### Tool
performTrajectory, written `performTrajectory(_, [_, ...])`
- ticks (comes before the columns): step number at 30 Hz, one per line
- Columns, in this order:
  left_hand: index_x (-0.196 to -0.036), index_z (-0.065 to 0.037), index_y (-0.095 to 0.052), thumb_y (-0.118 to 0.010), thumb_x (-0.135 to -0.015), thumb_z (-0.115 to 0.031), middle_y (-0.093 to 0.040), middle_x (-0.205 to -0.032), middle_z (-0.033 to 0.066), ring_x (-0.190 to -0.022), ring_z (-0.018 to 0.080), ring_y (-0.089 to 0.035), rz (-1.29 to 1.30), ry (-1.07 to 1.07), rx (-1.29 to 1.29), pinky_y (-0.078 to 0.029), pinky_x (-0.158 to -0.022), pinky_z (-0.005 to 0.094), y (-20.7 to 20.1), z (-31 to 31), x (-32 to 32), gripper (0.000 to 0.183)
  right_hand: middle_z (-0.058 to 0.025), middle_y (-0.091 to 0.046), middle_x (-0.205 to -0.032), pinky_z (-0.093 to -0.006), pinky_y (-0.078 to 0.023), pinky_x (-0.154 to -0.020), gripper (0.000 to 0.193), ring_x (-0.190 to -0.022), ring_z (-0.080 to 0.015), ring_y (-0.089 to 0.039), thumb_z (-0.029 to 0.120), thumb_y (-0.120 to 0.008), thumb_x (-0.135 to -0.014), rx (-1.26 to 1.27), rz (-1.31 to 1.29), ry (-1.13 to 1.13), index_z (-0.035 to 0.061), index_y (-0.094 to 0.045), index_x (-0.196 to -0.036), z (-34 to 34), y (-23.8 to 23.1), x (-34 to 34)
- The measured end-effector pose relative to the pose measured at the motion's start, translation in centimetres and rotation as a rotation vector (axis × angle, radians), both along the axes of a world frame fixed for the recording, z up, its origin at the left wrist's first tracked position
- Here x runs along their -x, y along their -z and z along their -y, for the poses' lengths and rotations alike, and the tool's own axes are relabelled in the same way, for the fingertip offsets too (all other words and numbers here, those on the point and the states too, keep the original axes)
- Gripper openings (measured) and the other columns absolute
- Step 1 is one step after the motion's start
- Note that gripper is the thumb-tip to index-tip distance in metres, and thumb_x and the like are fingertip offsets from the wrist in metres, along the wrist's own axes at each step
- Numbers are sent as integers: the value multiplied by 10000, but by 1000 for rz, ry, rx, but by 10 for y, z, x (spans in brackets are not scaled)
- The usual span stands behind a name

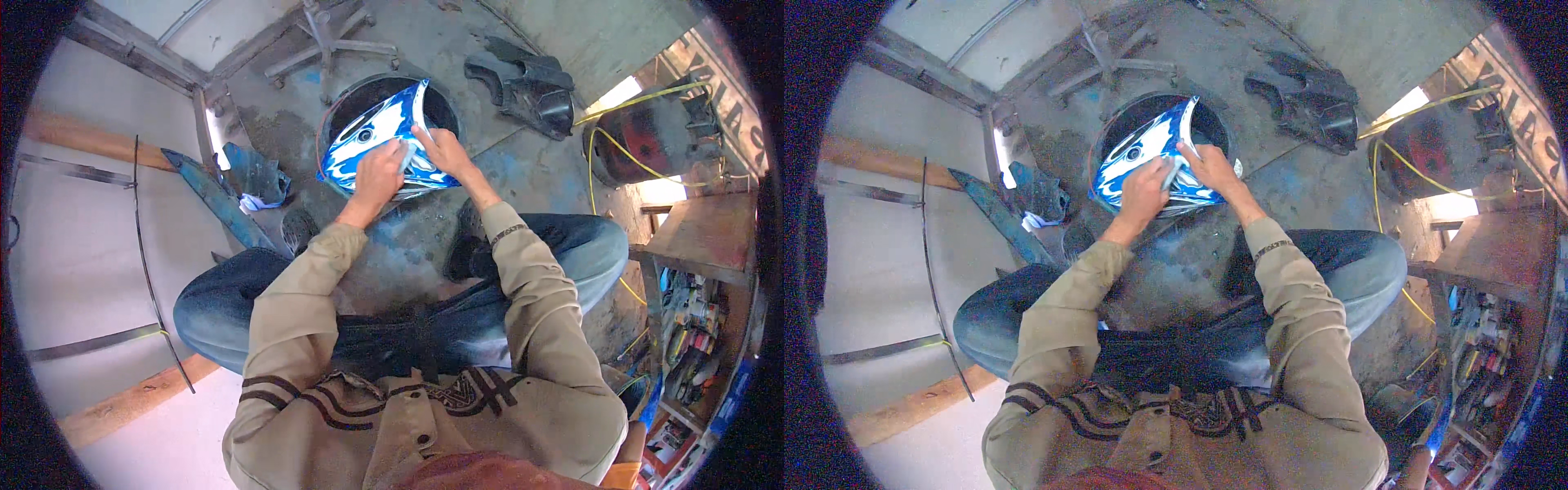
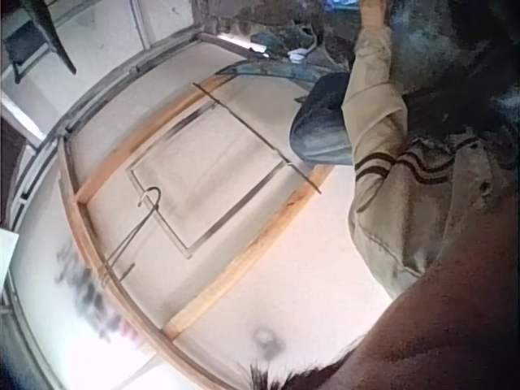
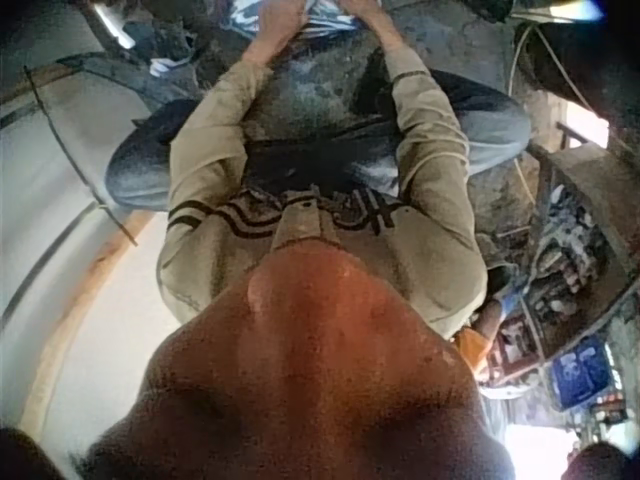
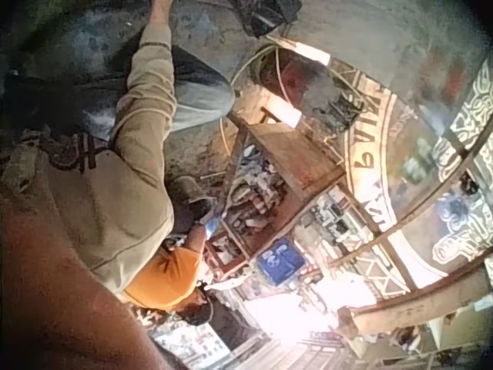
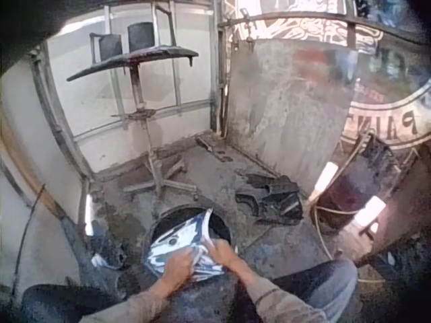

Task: The person sands a blue and white motorcycle fairing over a bucket of water. They use a circular sanding disc to scrub different sections of the fairing, dipping the fairing and their hands into the water periodically.

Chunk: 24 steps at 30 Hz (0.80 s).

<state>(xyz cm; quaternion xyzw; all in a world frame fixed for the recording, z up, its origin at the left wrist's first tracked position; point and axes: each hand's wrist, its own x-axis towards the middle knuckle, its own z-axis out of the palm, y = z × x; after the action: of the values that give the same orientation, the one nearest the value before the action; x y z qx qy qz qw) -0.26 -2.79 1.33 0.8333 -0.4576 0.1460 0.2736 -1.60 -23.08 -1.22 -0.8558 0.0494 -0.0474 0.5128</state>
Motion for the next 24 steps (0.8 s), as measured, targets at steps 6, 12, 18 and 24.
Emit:
performTrajectory(6, [-1124,-48,-700,-703,-783,-29,-629,-947,111,-856,335,-674,31,58,-31,-539,-726,478,-7,-5,-8,341,-239,-659,-724,-476,-494,-701,712,-696,-314,-640,591,-534,-1057,2,-35,-6,-64,-696,-829,4,1,-1])
performTrajectory(12, [-1194,-60,-704,-708,-797,-44,-658,-1020,134,-923,350,-683,-2,65,-113,-568,-785,458,-5,-8,-6,397,-176,-596,-640,-453,-462,-639,675,-630,-200,-544,540,-541,-1078,-17,24,-1,-58,-666,-790,1,7,2])
performTrajectory(18, [-1208,-72,-714,-715,-793,-47,-675,-1076,121,-903,353,-677,-32,-8,-89,-559,-790,458,2,-5,0,417,-188,-610,-650,-456,-477,-659,683,-628,-229,-570,548,-532,-1077,-2,29,-9,-57,-673,-792,2,2,1])
performTrajectory(24, [-1220,-66,-711,-717,-800,-50,-667,-1065,122,-925,347,-682,-77,-26,-36,-560,-799,459,-4,-8,-6,421,-246,-658,-716,-492,-496,-710,699,-677,-340,-641,577,-527,-1064,4,9,-9,-59,-697,-827,-1,-4,3])
